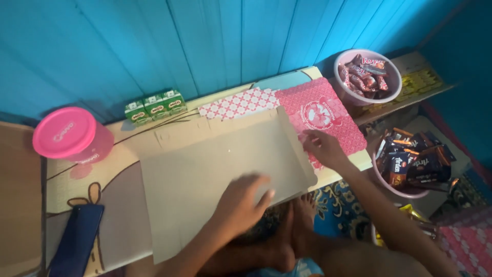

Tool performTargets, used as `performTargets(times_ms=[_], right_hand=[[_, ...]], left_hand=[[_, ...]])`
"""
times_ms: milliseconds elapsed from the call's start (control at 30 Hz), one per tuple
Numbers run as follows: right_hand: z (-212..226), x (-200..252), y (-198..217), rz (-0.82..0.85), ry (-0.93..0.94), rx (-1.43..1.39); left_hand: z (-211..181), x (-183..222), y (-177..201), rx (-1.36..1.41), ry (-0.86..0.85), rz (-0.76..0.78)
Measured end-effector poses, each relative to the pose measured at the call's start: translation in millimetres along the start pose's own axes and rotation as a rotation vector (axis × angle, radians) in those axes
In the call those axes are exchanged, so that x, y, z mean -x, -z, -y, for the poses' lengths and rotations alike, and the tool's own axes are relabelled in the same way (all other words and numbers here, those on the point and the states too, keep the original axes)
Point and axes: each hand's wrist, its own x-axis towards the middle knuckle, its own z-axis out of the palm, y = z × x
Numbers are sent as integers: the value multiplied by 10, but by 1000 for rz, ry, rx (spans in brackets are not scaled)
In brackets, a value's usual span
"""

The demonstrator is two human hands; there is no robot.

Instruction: Applying decorative paper to a cardboard box component by folding and smoothing the edges.

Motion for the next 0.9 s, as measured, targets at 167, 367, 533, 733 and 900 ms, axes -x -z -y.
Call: performTargets(times_ms=[167,367,533,733,900], right_hand=[[-292,-139,-243,22,-35,-63],[-70,-148,-347,-65,-1,95],[50,-257,-353,-96,-19,48],[266,-235,-314,-151,33,60],[377,-134,-302,-163,63,120]], left_hand=[[240,-857,-529,-264,123,272],[737,-1380,-1034,-443,202,177],[914,-1565,-1127,-522,225,163],[1108,-1719,-1179,-504,198,107],[1130,-1711,-1186,-475,188,56]])
